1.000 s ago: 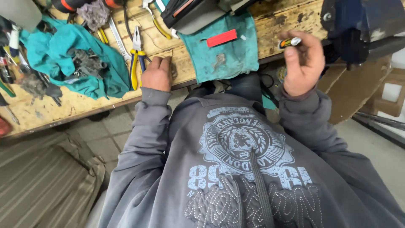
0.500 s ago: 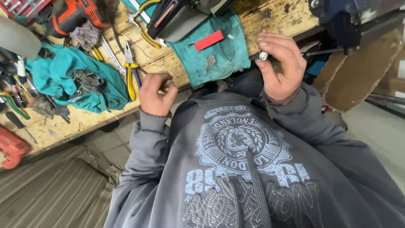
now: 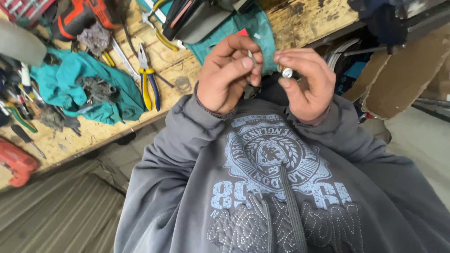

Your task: The person applies a substance from a small tube onto a metal component and then assembles it with a white plastic piece. They then move to a different area to handle a circular mechanical part, possibly a carburetor, and manipulate its internal components with their fingers.

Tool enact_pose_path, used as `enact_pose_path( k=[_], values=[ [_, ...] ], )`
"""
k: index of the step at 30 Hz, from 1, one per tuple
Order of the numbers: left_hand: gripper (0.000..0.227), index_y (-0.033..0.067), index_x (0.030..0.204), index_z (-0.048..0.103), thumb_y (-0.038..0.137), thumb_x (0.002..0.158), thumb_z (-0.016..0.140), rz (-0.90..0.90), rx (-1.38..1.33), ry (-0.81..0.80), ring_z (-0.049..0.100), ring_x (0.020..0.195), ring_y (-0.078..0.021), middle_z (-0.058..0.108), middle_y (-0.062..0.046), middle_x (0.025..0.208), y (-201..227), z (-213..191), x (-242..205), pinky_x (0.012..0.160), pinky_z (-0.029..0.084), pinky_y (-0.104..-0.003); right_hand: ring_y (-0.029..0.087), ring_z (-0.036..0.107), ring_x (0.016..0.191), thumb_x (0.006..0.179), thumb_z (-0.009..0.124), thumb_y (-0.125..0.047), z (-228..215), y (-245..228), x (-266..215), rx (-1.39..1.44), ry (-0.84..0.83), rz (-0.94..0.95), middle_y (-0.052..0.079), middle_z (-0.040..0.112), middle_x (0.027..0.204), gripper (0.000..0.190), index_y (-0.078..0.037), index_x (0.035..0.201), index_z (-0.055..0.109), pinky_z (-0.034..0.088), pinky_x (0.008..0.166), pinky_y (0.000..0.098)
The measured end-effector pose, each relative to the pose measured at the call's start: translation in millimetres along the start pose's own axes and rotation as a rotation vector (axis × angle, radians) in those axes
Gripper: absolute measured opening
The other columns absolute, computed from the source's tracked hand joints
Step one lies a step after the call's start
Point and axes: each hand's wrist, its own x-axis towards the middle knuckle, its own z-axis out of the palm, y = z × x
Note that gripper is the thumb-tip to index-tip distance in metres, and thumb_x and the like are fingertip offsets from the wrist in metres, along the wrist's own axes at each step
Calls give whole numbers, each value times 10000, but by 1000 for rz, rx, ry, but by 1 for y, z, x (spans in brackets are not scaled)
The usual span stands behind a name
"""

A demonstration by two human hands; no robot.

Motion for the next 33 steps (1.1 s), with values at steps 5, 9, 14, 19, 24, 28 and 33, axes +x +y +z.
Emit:
enact_pose_path(
  k=[5, 9, 14, 19, 24, 28, 33],
  values=[
    [216, 16, 1300, 599, 21, 1084, 612, -91, -14, -51, 691, 1025, -193, 707, -132, 1162, 2, 13, 3, 833, 572, -322, 314, 680, 1166, 1082, 678, -121, -3, -4, 2, -5, 21, -36, 186, 664, 1256, 260, 28, 1279, 598, 559, 1024, 385],
    [162, 5, 1283, 579, 43, 1128, 606, -60, -72, -39, 691, 1018, -187, 717, -165, 1157, -5, 8, 6, 808, 562, -294, 311, 681, 1160, 1076, 689, -129, -6, -5, 4, -19, 26, -40, 176, 665, 1256, 275, 25, 1287, 602, 561, 1019, 391],
    [179, 34, 1323, 587, 44, 1144, 593, -38, -179, -61, 671, 976, -141, 724, -157, 1180, -1, 17, 8, 811, 556, -270, 313, 684, 1155, 1076, 696, -117, -8, -11, 11, -48, -1, -54, 166, 672, 1254, 264, 24, 1283, 613, 566, 1007, 389],
    [209, 23, 1331, 605, 57, 1131, 553, -68, -175, -7, 687, 973, -159, 716, -160, 1184, -7, 11, 10, 852, 583, -294, 332, 690, 1174, 1070, 715, -91, -5, -15, 14, -66, 5, -81, 172, 667, 1228, 252, 28, 1269, 615, 573, 979, 382],
    [174, 4, 1304, 615, 73, 1158, 549, -85, -234, -87, 674, 935, -143, 717, -145, 1175, -8, 12, 9, 822, 569, -279, 319, 688, 1125, 1047, 718, -72, -5, -17, 16, -68, 3, -78, 171, 662, 1228, 260, 25, 1269, 625, 572, 973, 384],
    [165, -1, 1305, 614, 78, 1169, 567, -78, -266, -120, 658, 923, -132, 719, -136, 1168, -7, 11, 7, 799, 551, -272, 322, 689, 1128, 1054, 718, -72, -6, -17, 19, -97, -8, -85, 175, 660, 1231, 247, 29, 1261, 630, 574, 977, 380],
    [183, -3, 1263, 642, 46, 1087, 637, 161, 369, 36, 714, 951, -173, 745, -129, 1189, 12, 37, -4, 820, 599, -316, 303, 692, 1101, 1041, 733, -103, -6, -11, 12, -94, 22, -9, 170, 672, 1232, 282, 22, 1275, 638, 565, 976, 384]
  ],
)
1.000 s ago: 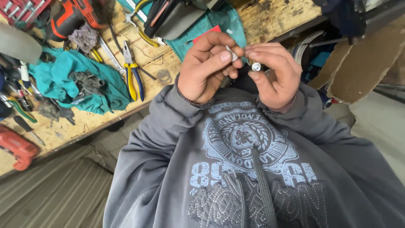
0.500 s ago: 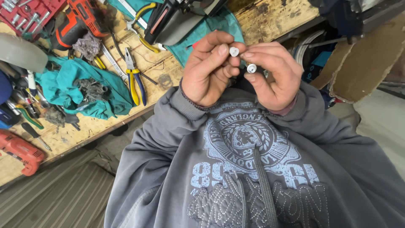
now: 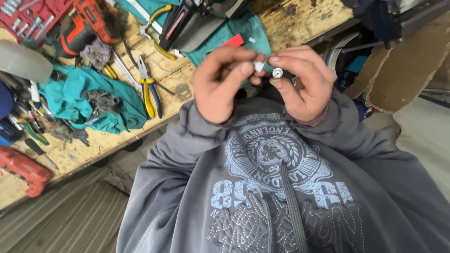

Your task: The person applies a substance from a small tube onto a metal component and then assembles it with a white plastic piece. They then move to a different area to handle a circular mechanical part, possibly a carburetor, and manipulate its internal components with their fingers.

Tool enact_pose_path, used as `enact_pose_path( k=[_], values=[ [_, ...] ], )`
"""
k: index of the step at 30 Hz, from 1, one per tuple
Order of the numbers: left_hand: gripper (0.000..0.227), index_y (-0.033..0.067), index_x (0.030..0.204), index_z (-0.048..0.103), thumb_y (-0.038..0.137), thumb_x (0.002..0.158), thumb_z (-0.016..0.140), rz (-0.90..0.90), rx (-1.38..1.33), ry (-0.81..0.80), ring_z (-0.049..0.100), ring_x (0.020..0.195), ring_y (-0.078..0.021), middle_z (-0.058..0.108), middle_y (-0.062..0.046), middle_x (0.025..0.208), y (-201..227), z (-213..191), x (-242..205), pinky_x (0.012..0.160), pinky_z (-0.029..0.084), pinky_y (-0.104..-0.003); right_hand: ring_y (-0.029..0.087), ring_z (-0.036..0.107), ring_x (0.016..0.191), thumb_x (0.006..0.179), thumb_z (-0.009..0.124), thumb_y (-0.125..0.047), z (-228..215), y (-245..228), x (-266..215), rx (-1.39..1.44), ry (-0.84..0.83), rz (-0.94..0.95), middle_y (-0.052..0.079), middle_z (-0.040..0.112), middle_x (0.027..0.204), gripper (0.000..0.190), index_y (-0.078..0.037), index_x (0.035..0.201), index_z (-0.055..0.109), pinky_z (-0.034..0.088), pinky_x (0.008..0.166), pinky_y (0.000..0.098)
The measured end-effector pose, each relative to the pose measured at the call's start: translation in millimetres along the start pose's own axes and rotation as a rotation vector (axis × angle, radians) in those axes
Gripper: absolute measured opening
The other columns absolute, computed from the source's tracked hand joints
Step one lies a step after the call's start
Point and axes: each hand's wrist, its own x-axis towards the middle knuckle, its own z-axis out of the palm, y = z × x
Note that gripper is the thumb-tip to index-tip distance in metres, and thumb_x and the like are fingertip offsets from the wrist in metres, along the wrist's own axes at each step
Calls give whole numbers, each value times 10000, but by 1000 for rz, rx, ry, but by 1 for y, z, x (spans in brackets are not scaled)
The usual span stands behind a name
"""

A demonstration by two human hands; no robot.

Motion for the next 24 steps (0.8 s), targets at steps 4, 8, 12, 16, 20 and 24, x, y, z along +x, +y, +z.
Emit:
enact_pose_path(
  k=[4, 8, 12, 16, 20, 24],
  values=[
    [79, -22, 1167, 676, -7, 1089, 682, 308, 617, -21, 737, 1030, -194, 751, -134, 1134, 25, 12, -2, 934, 598, -290, 309, 687, 1126, 1061, 728, -112, -2, 2, -1, -7, -8, 18, 173, 663, 1252, 282, 16, 1294, 634, 562, 993, 378],
    [166, -25, 1185, 677, -38, 1026, 723, 403, 817, -116, 755, 994, -212, 739, -153, 1154, 32, 19, 2, 893, 612, -280, 315, 661, 1130, 1067, 735, -91, -4, 5, -1, -35, 12, -29, 155, 650, 1240, 258, 14, 1282, 640, 552, 994, 384],
    [192, -23, 1192, 671, -72, 1015, 726, 456, 868, -128, 758, 964, -221, 726, -156, 1160, 29, 21, 4, 866, 621, -285, 303, 651, 1105, 1047, 746, -61, -7, 4, -1, -61, 25, -13, 143, 644, 1230, 264, 18, 1281, 654, 549, 960, 380],
    [203, -27, 1186, 665, -79, 1003, 734, 521, 930, -147, 755, 976, -233, 724, -152, 1148, 28, 23, 7, 871, 617, -294, 305, 639, 1075, 1023, 760, -51, -6, 6, -5, -86, 44, 5, 147, 633, 1210, 273, 17, 1272, 668, 540, 948, 383],
    [207, -28, 1188, 665, -77, 1001, 740, 523, 960, -159, 751, 997, -245, 721, -150, 1148, 28, 24, 10, 872, 614, -298, 296, 637, 1054, 1021, 776, -43, -6, 9, -4, -97, 50, 3, 136, 636, 1204, 275, 7, 1272, 674, 534, 928, 376],
    [214, -16, 1186, 672, -75, 996, 752, 494, 997, -135, 751, 955, -225, 725, -137, 1135, 28, 23, 9, 861, 612, -295, 288, 639, 1045, 1006, 795, -40, -3, 10, -3, -119, 52, -6, 122, 641, 1200, 292, -5, 1272, 680, 525, 917, 371]
  ],
)
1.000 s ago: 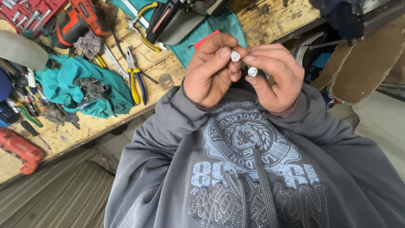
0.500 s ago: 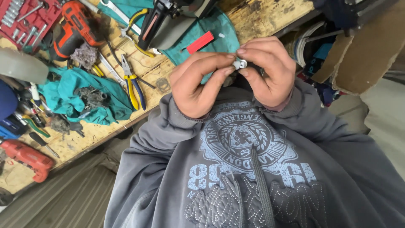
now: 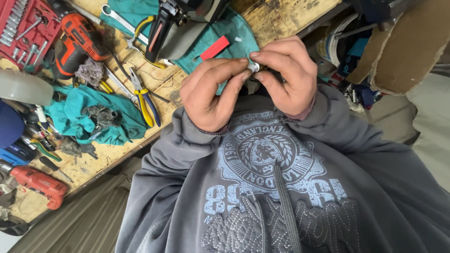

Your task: The person applies a substance from a small tube onto a metal component and then assembles it with a white plastic piece. They then move to a different area to handle a circular mechanical part, possibly a carburetor, and manipulate its internal components with their fingers.

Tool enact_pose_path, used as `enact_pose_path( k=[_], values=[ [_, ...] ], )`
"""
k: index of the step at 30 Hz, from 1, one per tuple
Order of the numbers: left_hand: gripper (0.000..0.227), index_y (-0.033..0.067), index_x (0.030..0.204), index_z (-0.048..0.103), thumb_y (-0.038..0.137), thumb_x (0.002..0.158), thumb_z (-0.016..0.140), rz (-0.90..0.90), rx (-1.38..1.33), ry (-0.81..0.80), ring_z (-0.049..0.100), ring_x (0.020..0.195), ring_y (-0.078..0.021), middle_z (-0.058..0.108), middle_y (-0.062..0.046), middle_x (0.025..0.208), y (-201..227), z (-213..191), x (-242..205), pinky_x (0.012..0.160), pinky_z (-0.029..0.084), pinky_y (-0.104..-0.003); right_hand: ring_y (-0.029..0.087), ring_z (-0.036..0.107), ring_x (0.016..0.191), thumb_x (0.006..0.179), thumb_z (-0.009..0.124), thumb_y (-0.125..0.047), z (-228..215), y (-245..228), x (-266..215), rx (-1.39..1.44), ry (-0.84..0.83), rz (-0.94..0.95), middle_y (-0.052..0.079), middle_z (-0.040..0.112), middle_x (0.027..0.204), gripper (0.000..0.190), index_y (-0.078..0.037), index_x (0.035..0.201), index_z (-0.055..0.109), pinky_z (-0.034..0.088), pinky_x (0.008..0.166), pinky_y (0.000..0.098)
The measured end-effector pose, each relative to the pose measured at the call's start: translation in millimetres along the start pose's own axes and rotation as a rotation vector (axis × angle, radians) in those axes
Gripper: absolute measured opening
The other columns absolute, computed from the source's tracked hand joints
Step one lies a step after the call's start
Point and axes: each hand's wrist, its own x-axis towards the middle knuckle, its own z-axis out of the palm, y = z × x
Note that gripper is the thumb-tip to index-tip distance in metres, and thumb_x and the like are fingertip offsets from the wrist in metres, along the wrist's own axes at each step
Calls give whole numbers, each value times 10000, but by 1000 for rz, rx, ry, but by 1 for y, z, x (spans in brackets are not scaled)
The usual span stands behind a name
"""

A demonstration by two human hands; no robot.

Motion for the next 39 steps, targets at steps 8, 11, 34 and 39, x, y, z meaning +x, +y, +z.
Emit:
enact_pose_path(
  k=[8, 11, 34, 39],
  values=[
    [204, 0, 1168, 695, -19, 989, 792, -94, 39, -28, 743, 919, -212, 734, -118, 1067, -2, -9, 1, 807, 593, -283, 277, 622, 1034, 988, 816, -2, 2, 4, -1, -17, -8, 21, 116, 643, 1172, 303, -16, 1267, 701, 520, 884, 354],
    [192, 7, 1177, 701, -5, 1010, 793, -134, 28, -71, 732, 911, -221, 733, -120, 1077, 1, -16, 1, 825, 581, -297, 265, 626, 1006, 965, 835, -6, 7, 2, -1, -1, -7, 36, 108, 647, 1160, 309, -28, 1248, 714, 530, 879, 351],
    [82, 3, 1033, 701, 62, 1022, 758, -106, 260, -364, 674, 780, -302, 664, -142, 900, -1, -18, 17, 706, 521, -386, 239, 660, 962, 903, 878, -36, 2, 14, -11, 38, 12, -62, 72, 707, 1062, 317, -40, 1200, 767, 546, 843, 356],
    [113, -9, 983, 690, 71, 1034, 750, -180, 237, -377, 676, 753, -300, 670, -145, 881, -2, -18, 13, 674, 512, -378, 241, 662, 964, 940, 878, -31, 0, 12, -13, 57, 10, -79, 79, 703, 1085, 289, -40, 1204, 761, 561, 845, 357]
  ],
)
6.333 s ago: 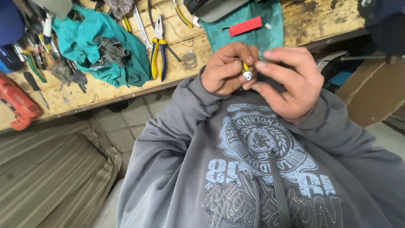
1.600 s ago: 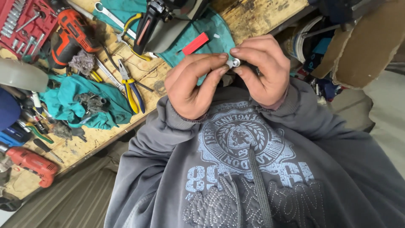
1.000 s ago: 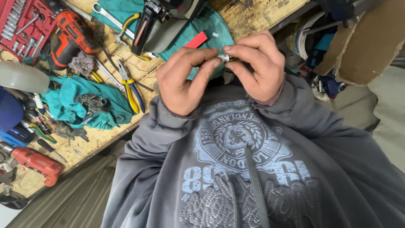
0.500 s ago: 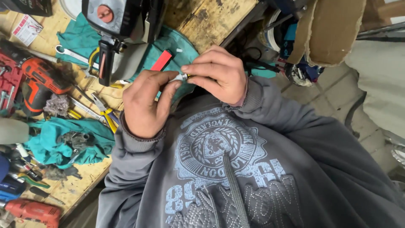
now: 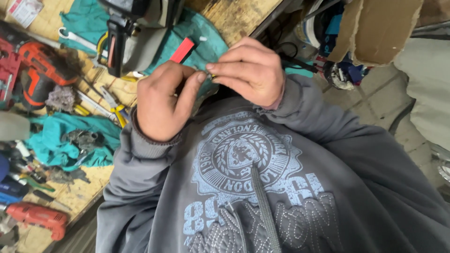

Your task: The person applies a substance from a small tube onto a metal component and then assembles it with a white plastic piece. They then move to a different area to handle a circular mechanical part, possibly a carburetor, and manipulate its internal components with their fingers.

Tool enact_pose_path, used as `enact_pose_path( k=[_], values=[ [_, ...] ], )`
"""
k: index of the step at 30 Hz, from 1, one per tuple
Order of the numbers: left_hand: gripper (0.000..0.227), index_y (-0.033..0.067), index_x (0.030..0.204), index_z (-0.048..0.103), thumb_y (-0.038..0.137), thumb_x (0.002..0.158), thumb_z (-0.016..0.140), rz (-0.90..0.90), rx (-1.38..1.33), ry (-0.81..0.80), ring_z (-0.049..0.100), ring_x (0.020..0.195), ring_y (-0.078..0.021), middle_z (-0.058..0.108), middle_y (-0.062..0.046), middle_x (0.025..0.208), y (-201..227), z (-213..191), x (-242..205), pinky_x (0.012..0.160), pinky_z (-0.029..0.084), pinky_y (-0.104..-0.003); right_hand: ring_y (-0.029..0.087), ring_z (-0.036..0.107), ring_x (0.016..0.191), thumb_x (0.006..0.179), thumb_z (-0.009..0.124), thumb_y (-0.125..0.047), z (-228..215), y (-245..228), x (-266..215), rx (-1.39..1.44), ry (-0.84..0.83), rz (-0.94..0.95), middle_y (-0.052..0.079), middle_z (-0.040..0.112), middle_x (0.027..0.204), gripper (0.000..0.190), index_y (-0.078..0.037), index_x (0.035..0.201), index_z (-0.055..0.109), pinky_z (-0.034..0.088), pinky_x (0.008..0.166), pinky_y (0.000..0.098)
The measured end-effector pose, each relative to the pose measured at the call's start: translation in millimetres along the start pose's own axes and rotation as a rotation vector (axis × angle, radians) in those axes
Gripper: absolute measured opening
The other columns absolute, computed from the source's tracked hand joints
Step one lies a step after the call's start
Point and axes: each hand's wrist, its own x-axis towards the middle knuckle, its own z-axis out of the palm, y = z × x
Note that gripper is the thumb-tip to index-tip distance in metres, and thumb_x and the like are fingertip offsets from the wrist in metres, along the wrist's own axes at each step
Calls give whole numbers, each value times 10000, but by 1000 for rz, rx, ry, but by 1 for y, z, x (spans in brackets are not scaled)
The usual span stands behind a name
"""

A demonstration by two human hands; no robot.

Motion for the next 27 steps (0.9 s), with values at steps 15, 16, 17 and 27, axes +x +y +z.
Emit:
enact_pose_path(
  k=[15, 16, 17, 27],
  values=[
    [185, -9, 1157, 710, 4, 987, 782, 59, -156, -23, 737, 894, -212, 708, -124, 1037, 0, -5, -2, 796, 587, -311, 230, 742, 1010, 981, 818, 49, -8, -12, 1, 140, -49, 135, 129, 725, 1148, 287, -12, 1249, 734, 613, 842, 298],
    [185, -9, 1157, 710, 4, 987, 782, 57, -147, -20, 737, 894, -212, 708, -124, 1037, -1, -3, 0, 796, 587, -311, 230, 742, 1010, 981, 818, 49, -11, -13, 1, 148, -48, 129, 129, 725, 1148, 287, -12, 1249, 734, 613, 842, 298],
    [172, -2, 1156, 710, 0, 998, 778, 69, -171, -19, 746, 921, -210, 714, -119, 1059, -1, -4, -2, 820, 596, -310, 231, 744, 1005, 976, 826, 45, -11, -15, 2, 132, -50, 157, 133, 728, 1138, 277, -7, 1233, 735, 613, 841, 295],
    [182, -1, 1149, 718, 3, 981, 786, 138, -260, 15, 753, 969, -219, 724, -119, 1081, -3, -1, 1, 871, 610, -312, 212, 759, 981, 961, 855, 29, -12, -13, 1, 124, -6, 220, 128, 744, 1105, 216, 4, 1135, 730, 614, 869, 295]
  ],
)
